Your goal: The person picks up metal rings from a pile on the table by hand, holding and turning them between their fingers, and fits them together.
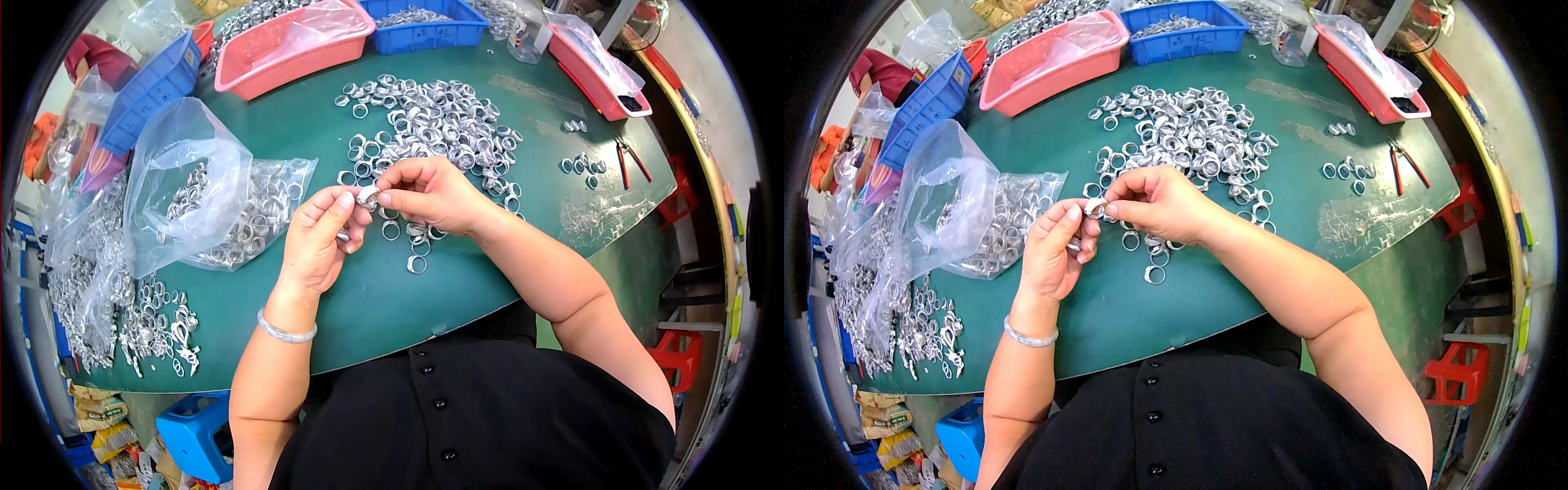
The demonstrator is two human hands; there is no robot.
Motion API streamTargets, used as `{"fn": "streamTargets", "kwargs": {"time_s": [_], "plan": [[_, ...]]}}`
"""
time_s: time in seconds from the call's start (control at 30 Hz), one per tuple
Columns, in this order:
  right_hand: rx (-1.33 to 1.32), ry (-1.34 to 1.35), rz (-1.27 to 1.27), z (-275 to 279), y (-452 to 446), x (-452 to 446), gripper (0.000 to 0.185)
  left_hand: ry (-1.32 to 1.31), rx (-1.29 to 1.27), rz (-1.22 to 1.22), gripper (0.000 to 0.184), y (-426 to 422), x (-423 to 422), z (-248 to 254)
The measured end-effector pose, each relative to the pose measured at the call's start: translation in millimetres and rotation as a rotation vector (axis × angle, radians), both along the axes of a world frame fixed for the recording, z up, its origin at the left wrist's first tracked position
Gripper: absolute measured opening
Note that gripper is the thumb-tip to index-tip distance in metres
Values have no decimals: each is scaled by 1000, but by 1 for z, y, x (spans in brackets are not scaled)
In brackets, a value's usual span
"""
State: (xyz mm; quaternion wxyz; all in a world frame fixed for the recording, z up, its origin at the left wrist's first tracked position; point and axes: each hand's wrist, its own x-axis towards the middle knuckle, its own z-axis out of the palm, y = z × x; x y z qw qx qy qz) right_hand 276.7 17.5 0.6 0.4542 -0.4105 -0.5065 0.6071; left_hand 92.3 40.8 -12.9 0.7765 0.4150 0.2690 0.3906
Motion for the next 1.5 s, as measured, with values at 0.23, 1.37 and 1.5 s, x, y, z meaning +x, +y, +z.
{"fn": "streamTargets", "kwargs": {"time_s": [0.23,1.37,1.5], "plan": [[143,-2,39,-3,1,2,11,51,34,6,16,-3,3,5],[286,76,22,-7,4,0,28,-66,24,-25,27,0,4,2],[-119,267,-44,-3,7,7,24,-212,-205,-47,19,9,-4,-6]]}}
